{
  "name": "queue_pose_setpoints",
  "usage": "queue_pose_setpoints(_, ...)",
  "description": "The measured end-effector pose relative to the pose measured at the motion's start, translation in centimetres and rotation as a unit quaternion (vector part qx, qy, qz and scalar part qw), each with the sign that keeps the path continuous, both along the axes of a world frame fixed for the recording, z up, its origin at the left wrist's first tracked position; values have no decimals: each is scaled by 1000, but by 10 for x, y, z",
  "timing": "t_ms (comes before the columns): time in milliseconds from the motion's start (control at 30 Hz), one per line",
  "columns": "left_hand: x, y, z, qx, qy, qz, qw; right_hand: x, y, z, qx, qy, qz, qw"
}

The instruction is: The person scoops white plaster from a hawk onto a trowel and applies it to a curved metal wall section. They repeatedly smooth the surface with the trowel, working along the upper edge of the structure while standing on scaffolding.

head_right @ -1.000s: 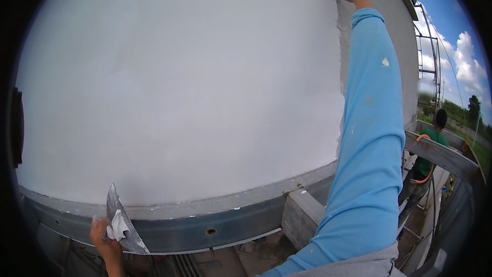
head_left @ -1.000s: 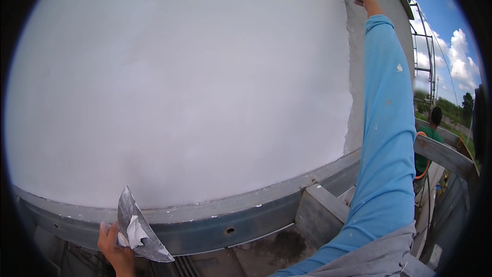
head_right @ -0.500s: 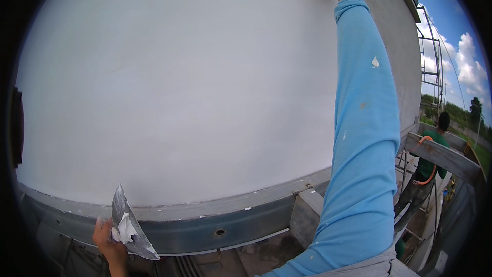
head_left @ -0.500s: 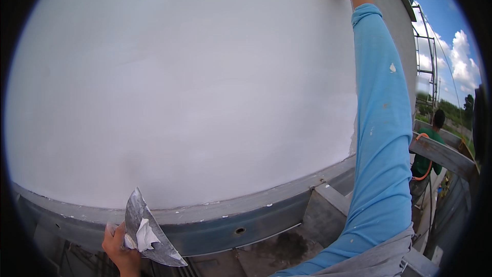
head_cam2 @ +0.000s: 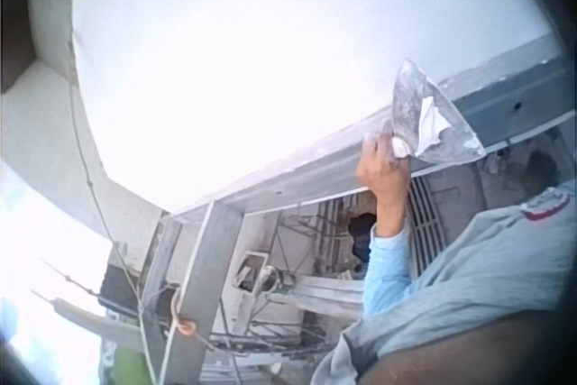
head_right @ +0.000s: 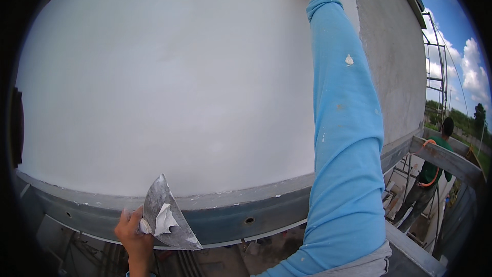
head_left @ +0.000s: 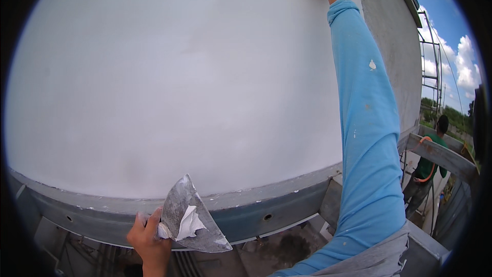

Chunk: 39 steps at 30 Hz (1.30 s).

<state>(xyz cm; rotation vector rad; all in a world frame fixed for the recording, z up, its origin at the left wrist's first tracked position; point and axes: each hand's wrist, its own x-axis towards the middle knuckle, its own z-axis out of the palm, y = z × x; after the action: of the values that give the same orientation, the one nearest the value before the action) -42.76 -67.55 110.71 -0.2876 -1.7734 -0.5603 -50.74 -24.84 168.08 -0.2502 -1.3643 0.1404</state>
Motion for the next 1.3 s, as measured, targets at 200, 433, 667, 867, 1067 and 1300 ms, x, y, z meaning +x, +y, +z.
queue_pose_setpoints(200,2,-5,-2,1,3,-1,1000,-16,-86,-20,16,37,1,999)
queue_pose_setpoints(433,3,-3,-1,3,-9,-10,1000,-12,-164,-36,108,61,25,992)
queue_pose_setpoints(667,2,-5,-5,19,2,9,1000,23,-193,-65,303,58,39,951)
queue_pose_setpoints(867,-1,3,-4,21,8,1,1000,52,99,-1,49,33,-156,986)
queue_pose_setpoints(1067,3,7,0,17,-2,25,1000,48,232,-20,-128,-87,84,984)
queue_pose_setpoints(1300,0,4,-6,16,8,37,999,24,221,-20,-94,-121,86,984)
